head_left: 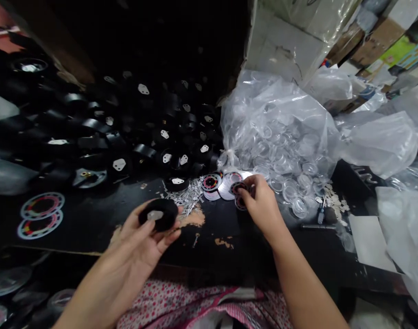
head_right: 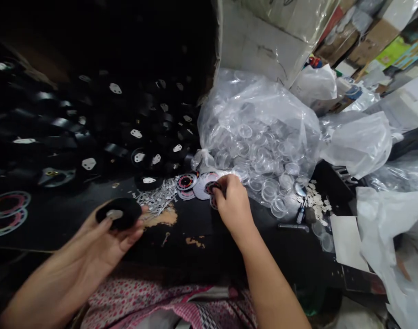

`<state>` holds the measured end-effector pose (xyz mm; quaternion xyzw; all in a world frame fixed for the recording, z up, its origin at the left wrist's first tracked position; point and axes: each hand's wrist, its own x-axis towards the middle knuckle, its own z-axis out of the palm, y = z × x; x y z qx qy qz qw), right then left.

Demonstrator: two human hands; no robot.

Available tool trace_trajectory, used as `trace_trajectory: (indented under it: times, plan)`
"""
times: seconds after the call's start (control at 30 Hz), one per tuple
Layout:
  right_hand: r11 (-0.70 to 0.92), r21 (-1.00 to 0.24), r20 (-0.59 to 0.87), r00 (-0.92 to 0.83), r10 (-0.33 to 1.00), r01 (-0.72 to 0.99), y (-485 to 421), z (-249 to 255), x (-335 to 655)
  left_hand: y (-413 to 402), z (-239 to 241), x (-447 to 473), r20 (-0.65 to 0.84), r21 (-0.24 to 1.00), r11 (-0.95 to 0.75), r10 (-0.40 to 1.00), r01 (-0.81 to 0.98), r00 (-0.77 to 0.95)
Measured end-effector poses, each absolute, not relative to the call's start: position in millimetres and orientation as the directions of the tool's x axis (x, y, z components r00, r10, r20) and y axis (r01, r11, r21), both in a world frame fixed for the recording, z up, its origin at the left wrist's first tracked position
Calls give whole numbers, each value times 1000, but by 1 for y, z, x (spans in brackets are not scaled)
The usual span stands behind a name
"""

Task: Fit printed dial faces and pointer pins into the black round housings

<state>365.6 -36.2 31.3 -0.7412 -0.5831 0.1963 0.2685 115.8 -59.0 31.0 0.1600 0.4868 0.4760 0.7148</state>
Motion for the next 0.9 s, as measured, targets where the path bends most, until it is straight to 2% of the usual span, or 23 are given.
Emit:
trace_trajectory:
  times: [0.07, 0.17, 0.23, 0.3, 0.47, 0.53, 0.6, 0.73, 0.8, 0.9]
  plan:
    - [-170, -762, -24, 235, 972, 625, -44, 33, 363, -65, 31, 128, -567, 622, 546, 808, -562, 157]
    - [-101, -878, -67, 89, 994, 467, -59, 40, 350, -66, 32, 143, -558, 578, 569, 799, -585, 225]
    - [-65, -910, -80, -19, 997, 409, -67, 45, 340, -67, 33, 152, -514, 587, 535, 826, -608, 231]
    - [-81, -935, -105, -50, 993, 345, -73, 48, 332, -70, 35, 161, -472, 594, 491, 854, -637, 218]
    - [-255, -963, -250, 58, 966, 88, -80, 46, 331, -77, 35, 168, -492, 570, 435, 860, -697, 135]
    - [-213, -970, -199, 126, 972, 115, -82, 47, 333, -76, 34, 168, -505, 595, 439, 856, -673, 112]
    - [-119, -968, -85, 159, 984, 220, -83, 51, 333, -75, 33, 169, -514, 627, 477, 847, -615, 134]
    - [56, -908, 92, 69, 993, 416, -85, 59, 326, -78, 32, 174, -517, 655, 542, 829, -527, 211]
    - [18, -903, 62, 90, 994, 429, -84, 60, 321, -82, 28, 175, -511, 685, 545, 833, -485, 214]
    - [-157, -926, -113, 144, 983, 344, -82, 58, 316, -87, 18, 173, -465, 748, 530, 848, -400, 256]
